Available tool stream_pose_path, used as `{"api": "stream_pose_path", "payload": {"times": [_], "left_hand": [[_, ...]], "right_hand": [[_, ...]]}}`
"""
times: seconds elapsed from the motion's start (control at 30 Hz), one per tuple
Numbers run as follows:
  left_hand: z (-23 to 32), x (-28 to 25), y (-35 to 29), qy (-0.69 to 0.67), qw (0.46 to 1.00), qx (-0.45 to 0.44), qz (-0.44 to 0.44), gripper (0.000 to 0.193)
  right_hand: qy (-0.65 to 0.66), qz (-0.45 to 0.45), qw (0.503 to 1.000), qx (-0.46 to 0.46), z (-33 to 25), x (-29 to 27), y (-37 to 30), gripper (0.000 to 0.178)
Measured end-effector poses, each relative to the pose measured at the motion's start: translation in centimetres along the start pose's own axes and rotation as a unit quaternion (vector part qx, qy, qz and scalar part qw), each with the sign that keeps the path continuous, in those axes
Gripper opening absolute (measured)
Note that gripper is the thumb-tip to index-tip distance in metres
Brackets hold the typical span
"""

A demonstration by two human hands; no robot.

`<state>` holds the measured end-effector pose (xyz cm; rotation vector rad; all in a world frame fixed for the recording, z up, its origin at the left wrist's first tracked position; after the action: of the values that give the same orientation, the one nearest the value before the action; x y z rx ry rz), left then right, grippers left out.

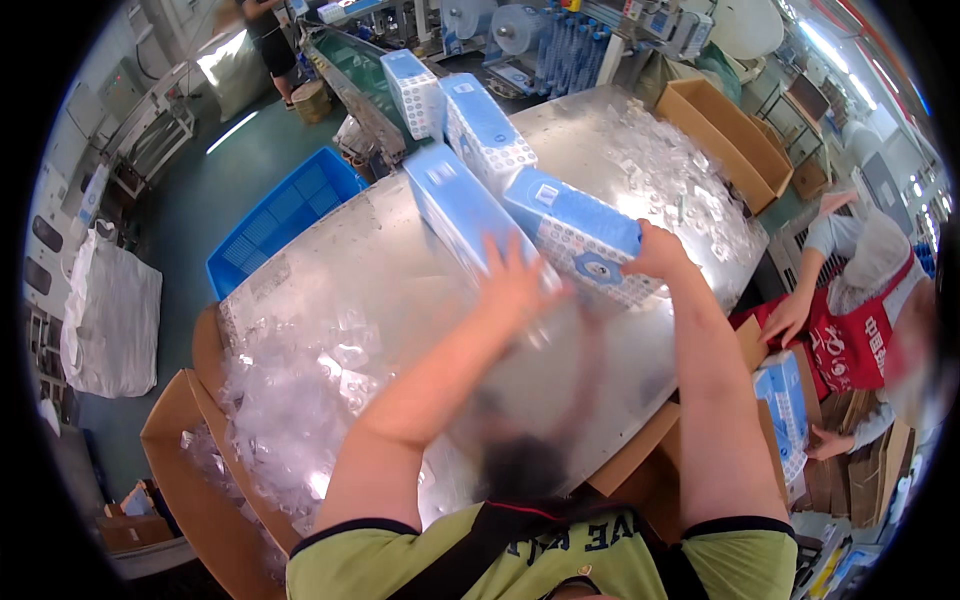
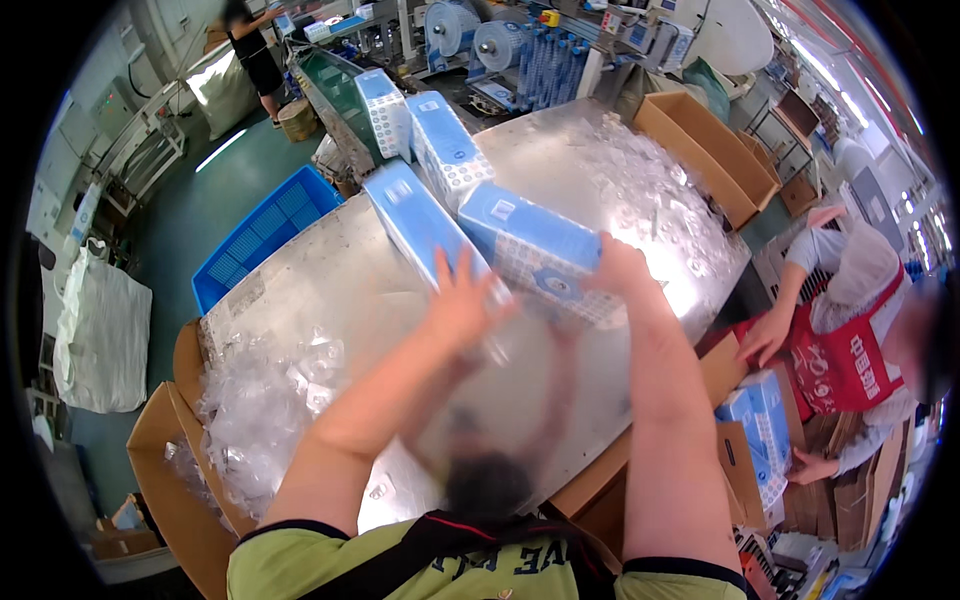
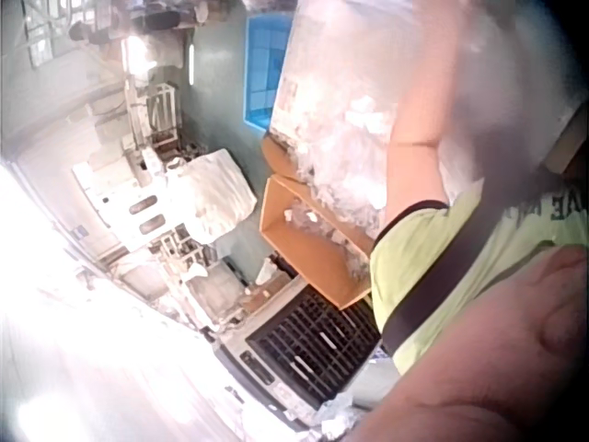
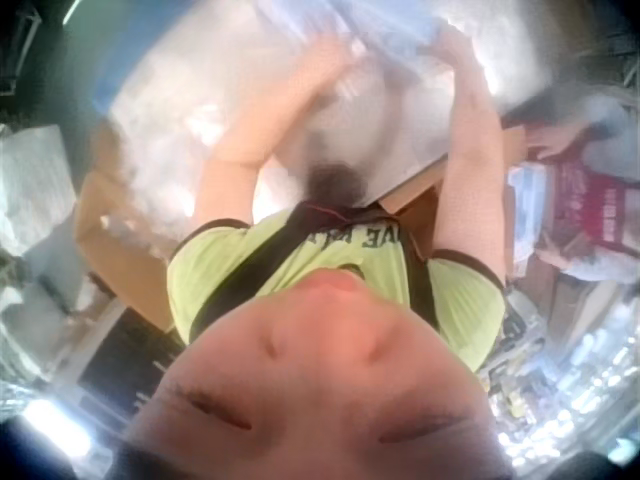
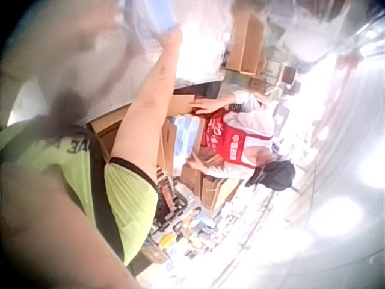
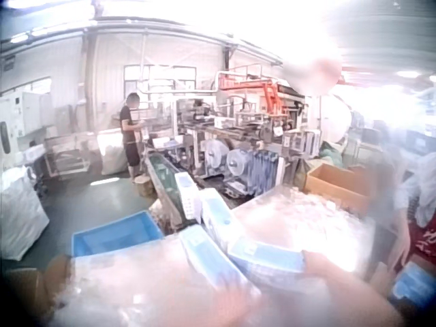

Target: The person repeatedly places bubble wrap and stacks of blue product boxes into cardboard shipping boxes on a metal table, then closes the flaps and moves the boxes to a nearby roller conveyor. A coworker assists by handing over boxes and bubble wrap.

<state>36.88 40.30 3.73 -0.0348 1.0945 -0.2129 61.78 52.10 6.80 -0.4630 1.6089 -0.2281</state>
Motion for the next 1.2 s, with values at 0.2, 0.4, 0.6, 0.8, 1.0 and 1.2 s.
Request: {"api": "stream_pose_path", "payload": {"times": [0.2, 0.4, 0.6, 0.8, 1.0, 1.2], "left_hand": [[1.5, 2.4, -15.5, 0.1, 0.952, 0.264, -0.121, 0.107], [1.9, 3.1, -16.7, 0.113, 0.941, 0.295, -0.125, 0.104], [2.9, 3.8, -16.2, 0.078, 0.951, 0.276, -0.118, 0.103], [3.1, 4.0, -15.9, 0.097, 0.946, 0.293, -0.096, 0.1], [3.7, 4.4, -16.4, 0.11, 0.953, 0.266, -0.091, 0.096], [4.3, 5.2, -16.6, 0.108, 0.954, 0.267, -0.078, 0.095]], "right_hand": [[-0.051, -0.203, 0.962, -0.173, -4.7, 2.9, -10.5, 0.092], [0.116, 0.04, 0.984, -0.131, -15.9, -1.3, -1.8, 0.103], [0.12, 0.119, 0.984, -0.049, -25.3, 2.6, 9.4, 0.098], [0.074, 0.115, 0.969, -0.206, -11.8, 5.2, 2.2, 0.057], [0.045, 0.256, 0.953, -0.153, -13.8, 5.4, 0.7, 0.072], [0.068, 0.143, 0.984, -0.078, -21.1, 4.5, 6.9, 0.081]]}}
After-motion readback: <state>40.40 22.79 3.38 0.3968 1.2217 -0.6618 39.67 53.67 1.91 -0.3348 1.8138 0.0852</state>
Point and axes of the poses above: each hand's wrist, its own y-axis towards the middle knuckle, its own x-axis out of the palm, z = x × y, the point moved 1 cm from there along y, towards the middle knuckle, and after that the axes turned 8 degrees about -z, right-handed, at the moved point
